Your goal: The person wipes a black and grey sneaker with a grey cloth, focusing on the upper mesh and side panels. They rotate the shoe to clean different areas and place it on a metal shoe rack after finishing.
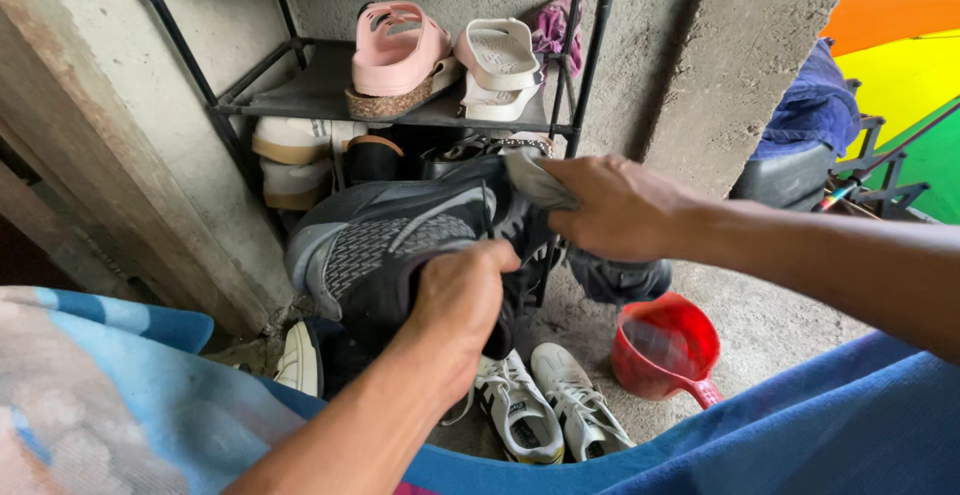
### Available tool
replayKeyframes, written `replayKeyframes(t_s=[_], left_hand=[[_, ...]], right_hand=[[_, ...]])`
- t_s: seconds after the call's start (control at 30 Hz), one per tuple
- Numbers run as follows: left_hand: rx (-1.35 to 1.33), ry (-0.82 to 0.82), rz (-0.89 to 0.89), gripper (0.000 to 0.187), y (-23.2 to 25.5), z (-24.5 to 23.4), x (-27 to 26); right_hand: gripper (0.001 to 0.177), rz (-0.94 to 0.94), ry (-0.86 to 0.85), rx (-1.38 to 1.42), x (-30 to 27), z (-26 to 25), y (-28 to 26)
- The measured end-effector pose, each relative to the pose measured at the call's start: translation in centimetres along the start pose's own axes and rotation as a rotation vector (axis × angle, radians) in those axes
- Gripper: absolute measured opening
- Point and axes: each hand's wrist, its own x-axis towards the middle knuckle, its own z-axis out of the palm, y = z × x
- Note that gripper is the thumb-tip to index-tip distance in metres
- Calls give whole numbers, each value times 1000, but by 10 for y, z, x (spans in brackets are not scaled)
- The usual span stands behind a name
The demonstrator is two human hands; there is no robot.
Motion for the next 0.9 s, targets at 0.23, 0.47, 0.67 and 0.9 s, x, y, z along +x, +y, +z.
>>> replayKeyframes(t_s=[0.23, 0.47, 0.67, 0.9], left_hand=[[1188, -24, 1128, 18, -75, 0, 90], [1311, -35, 1141, 11, -118, -10, 136], [930, 85, 829, 9, -46, -18, 83], [300, -6, 322, 23, 11, -14, 22]], right_hand=[[68, -127, 25, 158, -15, -8, -25], [68, -487, -12, 205, -16, -20, -24], [69, -153, -75, -22, -9, -12, -5], [65, -165, 64, 49, -14, -14, -7]])
